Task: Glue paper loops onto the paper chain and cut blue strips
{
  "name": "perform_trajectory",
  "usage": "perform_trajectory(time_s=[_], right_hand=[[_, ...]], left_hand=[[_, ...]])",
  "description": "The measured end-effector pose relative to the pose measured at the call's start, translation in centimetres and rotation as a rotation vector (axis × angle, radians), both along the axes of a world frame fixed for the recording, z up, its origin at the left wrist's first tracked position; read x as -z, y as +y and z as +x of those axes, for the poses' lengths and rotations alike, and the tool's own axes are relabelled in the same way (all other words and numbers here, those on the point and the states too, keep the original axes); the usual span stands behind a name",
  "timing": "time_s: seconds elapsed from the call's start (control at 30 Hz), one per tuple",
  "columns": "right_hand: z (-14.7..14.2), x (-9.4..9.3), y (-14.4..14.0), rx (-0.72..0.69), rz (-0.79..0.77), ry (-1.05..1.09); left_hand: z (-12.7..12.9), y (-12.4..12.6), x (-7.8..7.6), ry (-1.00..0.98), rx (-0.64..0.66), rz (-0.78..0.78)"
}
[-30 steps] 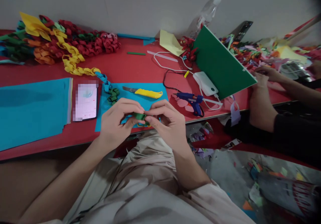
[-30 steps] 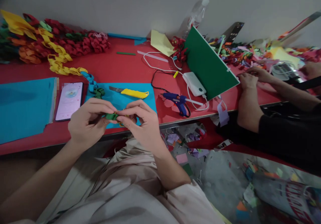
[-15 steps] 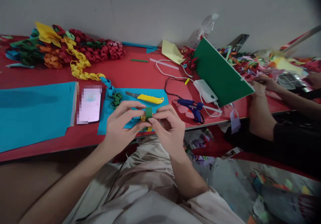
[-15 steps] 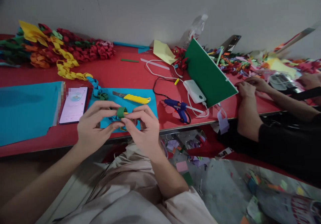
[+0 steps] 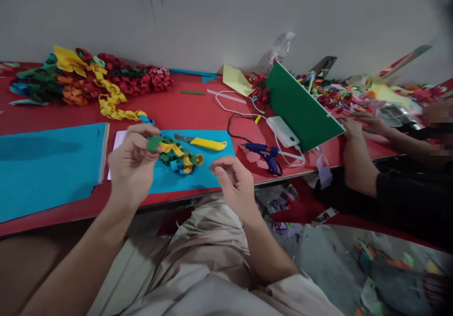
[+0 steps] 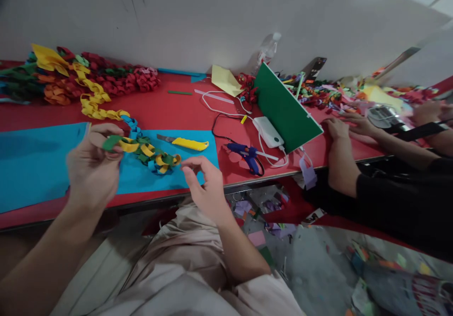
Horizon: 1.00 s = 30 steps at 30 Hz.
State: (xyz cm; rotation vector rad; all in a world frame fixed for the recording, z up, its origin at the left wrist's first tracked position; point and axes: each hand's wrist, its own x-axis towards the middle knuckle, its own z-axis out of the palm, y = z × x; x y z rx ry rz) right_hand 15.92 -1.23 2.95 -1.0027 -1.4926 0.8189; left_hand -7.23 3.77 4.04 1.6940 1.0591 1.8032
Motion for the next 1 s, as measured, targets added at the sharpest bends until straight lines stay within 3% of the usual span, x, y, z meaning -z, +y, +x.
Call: perform_trajectory(time_s=[0.2, 0.37, 0.57, 0.77, 1.0], right_hand=[[2.6, 3.8, 0.8, 0.282, 0.043, -0.354], [3.0, 6.7, 1.4, 0.368, 0.054, -0.474], [2.1, 6.7, 2.0, 0.345, 0.07, -0.625], [2.0, 7.1, 2.0, 0.354, 0.063, -0.747], [1.9, 7.3, 2.2, 0.371, 0.052, -0.82]], left_hand=[[-3.3, 0.9, -3.3, -0.156, -0.114, 0.136], [-4.6, 0.8, -4.7, -0.362, -0.159, 0.243], [-4.3, 0.4, -4.5, -0.198, -0.127, 0.166], [-4.6, 2.0, -3.0, -0.169, -0.033, 0.119], [-5.4, 3.0, -2.3, -0.036, -0.057, 0.177]])
